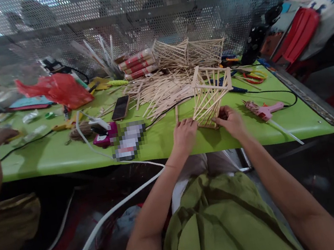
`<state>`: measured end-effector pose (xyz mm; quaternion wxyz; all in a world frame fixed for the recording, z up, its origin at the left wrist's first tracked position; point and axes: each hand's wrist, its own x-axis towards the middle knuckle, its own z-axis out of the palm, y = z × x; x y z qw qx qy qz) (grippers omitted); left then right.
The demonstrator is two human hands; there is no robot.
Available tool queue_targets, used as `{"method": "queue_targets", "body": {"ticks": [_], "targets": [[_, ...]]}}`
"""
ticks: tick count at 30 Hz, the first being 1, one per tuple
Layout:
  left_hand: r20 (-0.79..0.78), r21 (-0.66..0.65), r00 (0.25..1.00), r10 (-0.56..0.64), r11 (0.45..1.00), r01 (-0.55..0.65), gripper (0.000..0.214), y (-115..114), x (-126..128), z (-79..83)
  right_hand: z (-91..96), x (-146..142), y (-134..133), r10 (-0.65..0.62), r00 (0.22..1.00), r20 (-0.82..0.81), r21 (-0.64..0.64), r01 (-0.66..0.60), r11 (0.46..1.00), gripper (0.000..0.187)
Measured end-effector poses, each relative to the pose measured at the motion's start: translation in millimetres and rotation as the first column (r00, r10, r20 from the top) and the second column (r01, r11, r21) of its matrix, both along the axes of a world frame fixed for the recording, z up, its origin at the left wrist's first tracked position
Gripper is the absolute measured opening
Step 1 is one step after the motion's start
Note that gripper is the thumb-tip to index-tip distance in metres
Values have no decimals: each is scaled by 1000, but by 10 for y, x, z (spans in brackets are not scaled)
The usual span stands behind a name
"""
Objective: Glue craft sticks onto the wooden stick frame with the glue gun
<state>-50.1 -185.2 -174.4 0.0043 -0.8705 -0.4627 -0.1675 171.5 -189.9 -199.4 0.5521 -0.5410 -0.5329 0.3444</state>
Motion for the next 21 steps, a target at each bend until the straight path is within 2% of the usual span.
{"method": "queue_targets", "body": {"ticks": [5,11,15,21], "targets": [[195,-34,973,119,993,-115,19,-59,-182,-45,18,25,-25,2,1000,1,21,-2,1000,44],[388,-149,885,258,965,-216,11,-64,-379,-74,5,80,-20,-32,999,-3,60,32,998,39],[420,-271,859,293,944,-189,10,-20,-353,-77,-20,125,-19,-55,998,-7,74,55,996,39],[369,-355,890,270,925,-133,15,45,-191,-7,-41,144,-47,-67,998,-2,83,67,994,40]]}}
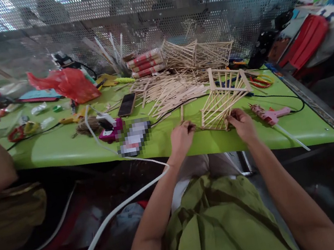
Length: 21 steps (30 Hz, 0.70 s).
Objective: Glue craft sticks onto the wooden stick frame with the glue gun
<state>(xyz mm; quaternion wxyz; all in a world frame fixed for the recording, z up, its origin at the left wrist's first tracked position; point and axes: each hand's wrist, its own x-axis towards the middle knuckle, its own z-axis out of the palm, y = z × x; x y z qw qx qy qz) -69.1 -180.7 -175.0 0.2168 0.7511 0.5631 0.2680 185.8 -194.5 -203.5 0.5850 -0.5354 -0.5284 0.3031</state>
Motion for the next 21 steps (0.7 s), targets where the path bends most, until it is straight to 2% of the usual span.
{"method": "queue_targets", "body": {"ticks": [9,21], "targets": [[-103,-39,991,-86,996,82,15,24,144,77,21,-6,-26,-7,1000,13,-13,7,1000,38],[-131,-14,987,-95,996,94,18,29,201,88,50,-32,-49,5,1000,14,-31,-4,1000,38]]}}
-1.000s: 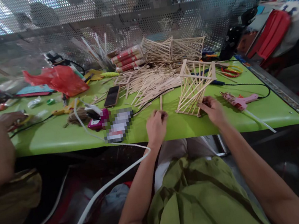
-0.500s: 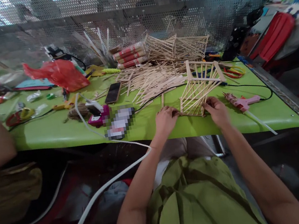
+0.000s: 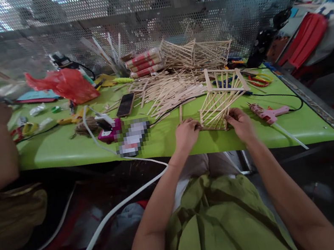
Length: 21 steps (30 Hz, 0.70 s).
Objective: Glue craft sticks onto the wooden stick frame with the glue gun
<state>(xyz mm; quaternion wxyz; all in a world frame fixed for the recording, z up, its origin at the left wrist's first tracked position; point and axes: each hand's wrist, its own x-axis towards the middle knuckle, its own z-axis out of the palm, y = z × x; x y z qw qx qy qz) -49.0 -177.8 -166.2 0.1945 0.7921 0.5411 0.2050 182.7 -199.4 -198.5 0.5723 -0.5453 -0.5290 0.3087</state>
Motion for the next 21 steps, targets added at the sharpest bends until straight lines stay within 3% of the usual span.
{"method": "queue_targets", "body": {"ticks": [4,12,17,21], "targets": [[53,20,998,41,999,-42,20,0,-6,-46,-1,0,-1,-8,1000,1,-3,8,1000,38],[307,67,943,130,985,-158,14,44,-74,-136,-4,9,1,-21,1000,3,3,21,1000,38],[207,-31,976,60,998,-55,15,93,-57,-64,-1,5,0,-18,1000,2,5,18,1000,39],[86,-22,996,31,999,-29,16,104,2,-32,-3,0,-4,-18,1000,1,10,18,1000,41]]}}
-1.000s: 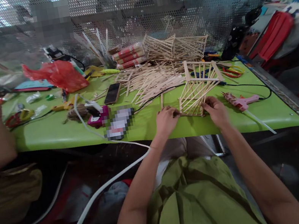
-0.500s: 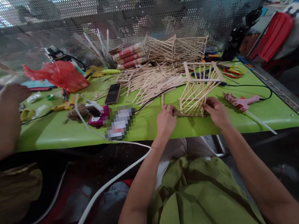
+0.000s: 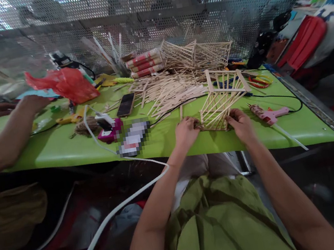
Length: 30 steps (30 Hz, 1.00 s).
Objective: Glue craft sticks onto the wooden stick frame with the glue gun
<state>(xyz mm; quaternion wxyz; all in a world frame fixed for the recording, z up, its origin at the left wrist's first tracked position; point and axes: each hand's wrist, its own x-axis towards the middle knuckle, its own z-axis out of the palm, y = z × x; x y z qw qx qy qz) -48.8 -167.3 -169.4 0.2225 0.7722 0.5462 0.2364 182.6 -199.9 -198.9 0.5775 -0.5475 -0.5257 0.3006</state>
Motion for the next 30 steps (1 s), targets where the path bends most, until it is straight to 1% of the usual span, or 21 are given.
{"method": "queue_targets", "body": {"ticks": [5,9,16,20,24,27,30], "targets": [[-24,19,1000,1,1000,-1,17,27,72,-26,-13,-2,7,-2,1000,0,5,2,1000,41],[-10,31,1000,2,1000,-1,19,31,63,-39,-28,-3,16,-4,1000,-3,3,4,1000,42],[69,42,997,42,998,-45,18,25,-40,-23,-33,0,22,-2,1000,12,2,2,1000,41],[116,54,991,74,995,-81,18,58,-100,-16,-31,19,13,-23,999,24,20,23,1000,36],[161,25,978,135,990,-141,16,92,-186,-23,-38,62,-12,-65,997,43,37,63,997,29],[166,5,971,173,984,-176,12,79,-253,-35,-46,82,-29,-82,995,50,41,80,996,27],[168,14,975,144,989,-148,12,6,-310,-46,-50,84,-40,-90,994,56,47,87,995,27]]}}
